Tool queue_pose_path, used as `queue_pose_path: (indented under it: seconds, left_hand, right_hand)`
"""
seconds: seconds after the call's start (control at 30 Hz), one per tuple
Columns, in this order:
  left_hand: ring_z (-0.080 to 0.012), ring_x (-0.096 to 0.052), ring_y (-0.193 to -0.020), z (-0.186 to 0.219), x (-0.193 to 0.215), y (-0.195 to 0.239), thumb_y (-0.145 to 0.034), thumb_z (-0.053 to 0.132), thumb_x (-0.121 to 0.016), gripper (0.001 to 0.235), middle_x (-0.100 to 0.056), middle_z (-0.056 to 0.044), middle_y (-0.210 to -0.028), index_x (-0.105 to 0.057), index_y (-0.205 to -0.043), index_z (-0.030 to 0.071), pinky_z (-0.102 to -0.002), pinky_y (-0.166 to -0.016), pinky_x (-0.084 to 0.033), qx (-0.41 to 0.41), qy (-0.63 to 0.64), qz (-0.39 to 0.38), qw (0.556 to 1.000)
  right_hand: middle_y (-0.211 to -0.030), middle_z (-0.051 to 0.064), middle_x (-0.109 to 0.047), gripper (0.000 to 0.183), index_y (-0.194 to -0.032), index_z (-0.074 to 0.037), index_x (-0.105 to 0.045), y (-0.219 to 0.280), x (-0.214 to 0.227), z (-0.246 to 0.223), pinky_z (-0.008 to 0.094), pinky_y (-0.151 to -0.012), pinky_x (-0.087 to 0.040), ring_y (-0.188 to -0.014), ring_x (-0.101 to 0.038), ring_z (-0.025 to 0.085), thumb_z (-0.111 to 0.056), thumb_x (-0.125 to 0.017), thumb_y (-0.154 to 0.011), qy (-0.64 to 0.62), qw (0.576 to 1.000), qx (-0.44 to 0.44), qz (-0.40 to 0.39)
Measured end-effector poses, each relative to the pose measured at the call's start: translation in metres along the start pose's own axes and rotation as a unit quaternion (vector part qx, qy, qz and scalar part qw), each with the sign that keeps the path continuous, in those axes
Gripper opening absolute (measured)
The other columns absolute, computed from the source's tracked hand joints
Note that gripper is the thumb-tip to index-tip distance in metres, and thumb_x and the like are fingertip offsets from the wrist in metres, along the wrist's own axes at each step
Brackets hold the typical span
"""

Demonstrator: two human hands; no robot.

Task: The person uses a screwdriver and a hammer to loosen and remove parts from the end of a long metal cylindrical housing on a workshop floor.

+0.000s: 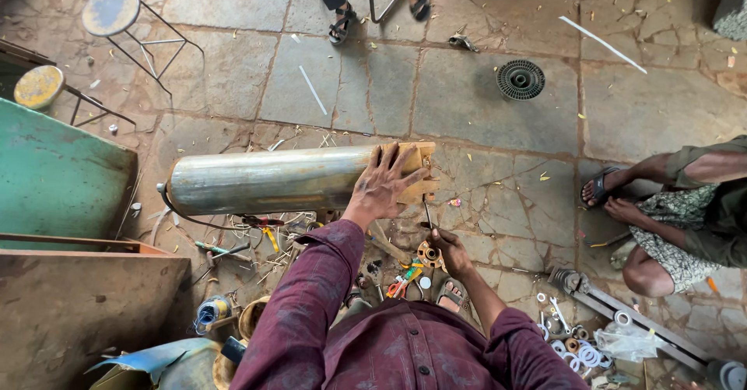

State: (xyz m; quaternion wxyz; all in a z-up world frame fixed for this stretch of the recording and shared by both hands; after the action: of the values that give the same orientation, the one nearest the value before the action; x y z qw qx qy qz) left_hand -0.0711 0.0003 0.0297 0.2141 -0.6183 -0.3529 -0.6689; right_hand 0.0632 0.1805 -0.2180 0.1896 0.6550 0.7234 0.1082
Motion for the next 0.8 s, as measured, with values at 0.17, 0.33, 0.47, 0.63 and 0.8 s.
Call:
queue_pose_path:
  seconds: [0.17, 0.33, 0.47, 0.63, 0.8]
  left_hand:
    - [-0.0452, -0.015, -0.153, 0.000, -0.002, -0.004, -0.074, 0.063, -0.078, 0.108, -0.006, -0.013, -0.169, -0.018, -0.161, 0.040, -0.063, -0.122, -0.016, -0.005, -0.029, -0.048, 0.998]
    - [-0.0470, -0.020, -0.151, 0.007, -0.010, -0.005, -0.076, 0.064, -0.075, 0.103, -0.009, -0.015, -0.169, -0.021, -0.160, 0.039, -0.063, -0.121, -0.018, -0.003, -0.022, -0.012, 1.000]
    - [-0.0455, -0.026, -0.147, 0.000, -0.014, -0.002, -0.079, 0.057, -0.073, 0.094, -0.016, -0.015, -0.168, -0.027, -0.160, 0.043, -0.062, -0.118, -0.023, -0.006, -0.113, 0.091, 0.989]
    - [-0.0486, -0.025, -0.150, 0.000, -0.028, 0.002, -0.079, 0.066, -0.070, 0.093, -0.017, -0.018, -0.168, -0.030, -0.158, 0.039, -0.064, -0.121, -0.022, -0.023, 0.011, 0.085, 0.996]
    - [-0.0473, -0.024, -0.150, -0.003, -0.032, -0.003, -0.082, 0.059, -0.071, 0.092, -0.016, -0.017, -0.169, -0.027, -0.160, 0.041, -0.062, -0.121, -0.021, -0.019, -0.036, 0.065, 0.997]
  right_hand:
    - [-0.066, -0.002, -0.049, 0.041, -0.123, -0.009, -0.069, 0.013, 0.008, -0.013, 0.030, -0.059, -0.037, -0.063, -0.043, 0.011, -0.039, -0.050, -0.102, 0.096, 0.995, -0.013, 0.030]
    - [-0.068, 0.000, -0.048, 0.047, -0.114, 0.001, -0.068, 0.044, -0.011, -0.017, 0.035, -0.056, -0.037, -0.061, -0.041, 0.014, -0.042, -0.051, -0.106, 0.037, 0.994, -0.044, 0.090]
    - [-0.070, 0.001, -0.059, 0.055, -0.106, -0.006, -0.068, 0.054, -0.022, -0.055, 0.030, -0.058, -0.041, -0.060, -0.054, 0.012, -0.051, -0.038, -0.109, 0.343, 0.920, -0.016, 0.187]
    - [-0.071, 0.004, -0.054, 0.042, -0.096, -0.009, -0.061, 0.078, 0.010, -0.063, 0.034, -0.041, -0.028, -0.051, -0.042, 0.016, -0.050, -0.053, -0.099, 0.097, 0.915, -0.374, 0.114]
    - [-0.066, 0.006, -0.047, 0.063, -0.083, -0.004, -0.058, 0.078, 0.028, -0.049, 0.036, -0.047, -0.029, -0.052, -0.038, 0.017, -0.060, -0.038, -0.105, 0.168, 0.944, -0.235, 0.161]
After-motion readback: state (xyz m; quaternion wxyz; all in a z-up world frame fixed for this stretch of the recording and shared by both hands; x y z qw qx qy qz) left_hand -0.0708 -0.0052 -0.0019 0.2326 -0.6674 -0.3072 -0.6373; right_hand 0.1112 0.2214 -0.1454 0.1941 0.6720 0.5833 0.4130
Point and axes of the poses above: each hand's wrist, its own y-axis away from the middle knuckle, its own x-axis out of the back of the hand, z = x × y, the point moved 5 cm from there along -y, towards the middle knuckle
